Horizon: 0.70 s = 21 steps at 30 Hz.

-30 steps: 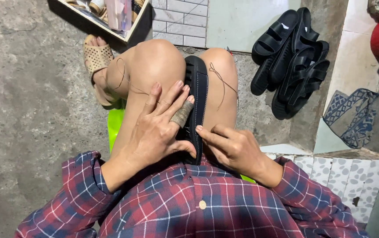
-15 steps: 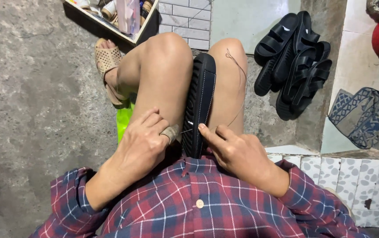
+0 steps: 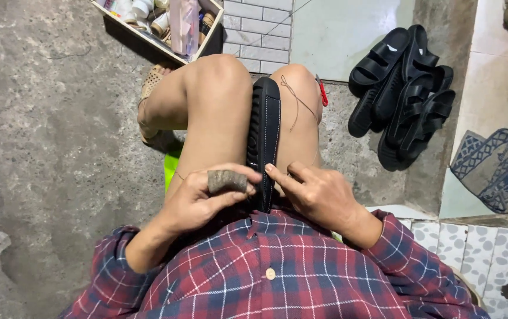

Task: Hand-stitching the sole of a black sandal using a stitching awl and thread

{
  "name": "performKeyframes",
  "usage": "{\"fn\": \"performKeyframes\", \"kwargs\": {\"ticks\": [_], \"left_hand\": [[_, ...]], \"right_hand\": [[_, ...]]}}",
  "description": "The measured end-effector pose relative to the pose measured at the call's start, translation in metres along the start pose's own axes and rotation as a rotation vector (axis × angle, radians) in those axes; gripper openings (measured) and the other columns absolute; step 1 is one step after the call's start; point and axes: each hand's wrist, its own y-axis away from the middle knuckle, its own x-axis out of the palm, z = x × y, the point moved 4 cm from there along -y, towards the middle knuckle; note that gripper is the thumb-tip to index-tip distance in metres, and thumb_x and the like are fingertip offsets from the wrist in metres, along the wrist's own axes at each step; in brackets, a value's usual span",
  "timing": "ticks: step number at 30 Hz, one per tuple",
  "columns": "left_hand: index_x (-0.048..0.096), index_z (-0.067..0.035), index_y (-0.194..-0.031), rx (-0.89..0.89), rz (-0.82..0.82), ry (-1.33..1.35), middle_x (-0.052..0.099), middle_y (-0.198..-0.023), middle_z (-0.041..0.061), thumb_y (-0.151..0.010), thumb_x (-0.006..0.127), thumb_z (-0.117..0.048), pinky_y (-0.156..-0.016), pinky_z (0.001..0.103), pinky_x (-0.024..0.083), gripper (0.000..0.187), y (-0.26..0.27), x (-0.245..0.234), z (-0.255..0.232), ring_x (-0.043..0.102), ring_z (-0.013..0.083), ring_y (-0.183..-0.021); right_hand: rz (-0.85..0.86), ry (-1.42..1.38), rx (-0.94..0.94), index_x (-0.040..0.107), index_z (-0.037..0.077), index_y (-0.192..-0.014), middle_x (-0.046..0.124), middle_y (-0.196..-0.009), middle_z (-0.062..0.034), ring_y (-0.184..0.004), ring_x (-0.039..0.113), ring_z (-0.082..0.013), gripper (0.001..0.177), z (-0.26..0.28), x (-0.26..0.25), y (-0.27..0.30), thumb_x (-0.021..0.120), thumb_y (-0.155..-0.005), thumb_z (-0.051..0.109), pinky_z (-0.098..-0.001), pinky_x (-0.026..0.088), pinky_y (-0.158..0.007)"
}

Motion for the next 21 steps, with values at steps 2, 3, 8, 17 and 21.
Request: {"fn": "performKeyframes", "kwargs": {"ticks": [2, 3, 8, 17, 21], "left_hand": [[0.072, -0.005, -0.09, -0.007, -0.128, -0.051, 0.072, -0.093, 0.01, -0.083, 0.069, -0.004, -0.074, 0.033, 0.055, 0.008, -0.005, 0.002, 0.01, 0.071, 0.0229, -0.084], [0.072, -0.005, -0.09, -0.011, -0.133, -0.053, 0.072, -0.093, 0.01, -0.083, 0.069, -0.004, -0.074, 0.033, 0.055, 0.008, -0.006, 0.002, 0.015, 0.071, 0.0229, -0.084], [0.061, 0.006, -0.07, -0.039, -0.233, -0.624, 0.061, -0.065, 0.021, -0.074, 0.07, -0.005, -0.053, 0.049, 0.049, 0.014, -0.022, 0.001, 0.013, 0.062, 0.0436, -0.062], [0.064, -0.008, -0.098, -0.4, -0.114, -0.347, 0.073, -0.073, 0.009, -0.072, 0.075, -0.013, -0.062, 0.042, 0.054, 0.029, -0.016, -0.014, 0.031, 0.07, 0.0306, -0.07], [0.065, 0.002, -0.091, -0.274, -0.103, -0.528, 0.068, -0.072, 0.024, -0.079, 0.074, -0.019, -0.058, 0.052, 0.049, 0.025, -0.036, -0.005, 0.015, 0.065, 0.0456, -0.071]], "right_hand": [[-0.02, -0.02, -0.005, 0.065, 0.026, -0.12, 0.057, -0.08, 0.0013, -0.049, 0.059, -0.0179, 0.03, -0.003, 0.001, -0.002, 0.057, -0.091, 0.03, -0.0286, 0.05, -0.042], [-0.019, -0.025, -0.008, 0.065, 0.026, -0.12, 0.057, -0.08, 0.0013, -0.049, 0.059, -0.0179, 0.03, -0.004, 0.003, -0.002, 0.057, -0.091, 0.03, -0.0286, 0.05, -0.042], [-0.064, -0.1, -0.016, 0.067, 0.026, -0.117, 0.057, -0.079, 0.0016, -0.048, 0.056, -0.0173, 0.027, -0.009, 0.005, -0.004, 0.057, -0.093, 0.03, -0.0279, 0.048, -0.043], [0.221, -0.231, 0.094, 0.059, 0.035, -0.129, 0.065, -0.079, -0.0046, -0.053, 0.066, -0.0271, 0.04, -0.018, -0.008, -0.006, 0.054, -0.089, 0.03, -0.0379, 0.052, -0.045], [0.499, -0.33, 0.191, 0.055, 0.035, -0.131, 0.071, -0.083, -0.0109, -0.068, 0.07, -0.0356, 0.046, -0.039, -0.043, 0.0, 0.051, -0.085, 0.025, -0.0458, 0.056, -0.053]]}}
